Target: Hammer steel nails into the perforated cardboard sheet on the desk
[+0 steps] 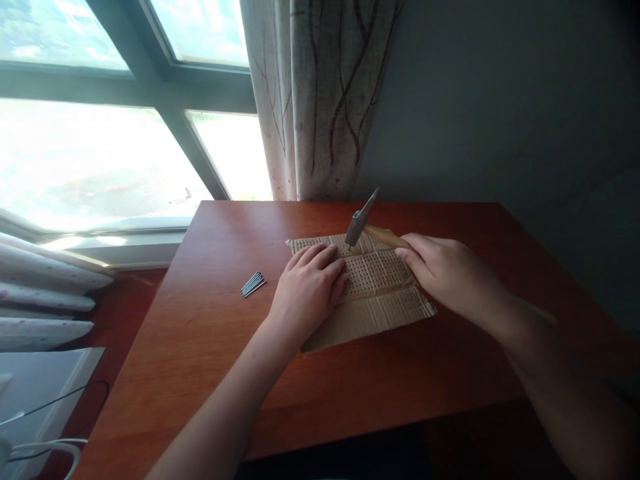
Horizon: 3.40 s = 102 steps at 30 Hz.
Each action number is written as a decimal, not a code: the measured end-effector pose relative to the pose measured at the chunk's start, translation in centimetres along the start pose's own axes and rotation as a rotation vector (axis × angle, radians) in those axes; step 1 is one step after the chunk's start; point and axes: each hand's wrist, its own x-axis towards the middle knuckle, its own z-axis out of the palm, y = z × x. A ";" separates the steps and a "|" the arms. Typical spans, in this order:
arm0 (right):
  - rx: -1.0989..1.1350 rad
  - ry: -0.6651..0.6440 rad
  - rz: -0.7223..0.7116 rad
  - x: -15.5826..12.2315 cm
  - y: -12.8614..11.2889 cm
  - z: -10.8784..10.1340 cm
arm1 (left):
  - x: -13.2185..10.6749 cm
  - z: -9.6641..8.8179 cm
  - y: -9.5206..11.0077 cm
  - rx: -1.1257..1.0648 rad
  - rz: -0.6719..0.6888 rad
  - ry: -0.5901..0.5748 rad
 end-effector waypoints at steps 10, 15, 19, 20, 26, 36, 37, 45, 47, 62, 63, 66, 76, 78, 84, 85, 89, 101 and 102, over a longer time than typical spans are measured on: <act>0.028 0.034 -0.018 -0.3 0.2 0.6 | 0.0 0.0 0.0 -0.008 0.001 0.008; 0.109 0.042 -0.004 -0.5 0.1 0.5 | 0.0 0.0 0.0 -0.009 0.000 0.006; 0.312 0.202 0.083 -0.9 0.5 0.0 | 0.0 0.1 0.0 -0.007 -0.004 0.011; 0.404 0.264 0.120 -0.8 0.7 0.0 | -0.1 0.1 0.0 -0.008 -0.005 0.012; 0.977 0.570 0.255 0.8 2.7 0.5 | -0.1 0.1 -0.1 -0.019 -0.011 0.010; 1.300 0.620 0.170 1.9 4.6 2.3 | -0.1 0.4 -0.2 -0.014 -0.002 0.033; 1.311 0.613 0.169 1.9 4.7 2.6 | -0.1 0.4 -0.2 -0.014 -0.003 0.035; 1.354 0.631 0.177 2.2 4.6 3.9 | -0.1 0.4 -0.2 -0.034 -0.009 0.043; 1.342 0.630 0.176 2.3 4.6 4.1 | -0.1 0.4 -0.2 -0.039 -0.009 0.040; 1.351 0.621 0.157 2.3 4.9 5.1 | -0.1 0.4 -0.1 -0.081 -0.048 0.032; 1.355 0.611 0.161 2.3 5.0 5.2 | 0.0 0.4 0.0 -0.097 -0.047 0.042; 1.357 0.604 0.164 2.4 4.9 5.3 | 0.0 0.1 -0.2 -0.165 -0.042 0.136; 1.317 0.641 0.178 2.3 4.5 5.3 | -1.0 -2.7 -5.9 -0.260 -0.378 0.410; 1.327 0.653 0.183 2.2 4.6 5.3 | -2.1 -3.2 -7.2 -0.194 -0.455 0.317; 1.364 0.687 0.203 2.3 5.0 5.5 | -5.8 -3.7 -7.3 0.158 -0.501 -0.059; 1.363 0.688 0.203 2.3 5.1 5.5 | -6.2 -3.5 -7.0 0.189 -0.510 -0.105; 1.364 0.674 0.198 2.5 5.1 5.5 | -6.9 -2.9 -6.2 0.321 -0.568 -0.221; 1.403 0.698 0.203 2.5 5.0 5.3 | -6.9 -2.6 -6.2 0.489 -0.552 -0.386; 1.401 0.699 0.203 2.5 5.0 5.3 | -6.9 -2.5 -6.3 0.495 -0.556 -0.392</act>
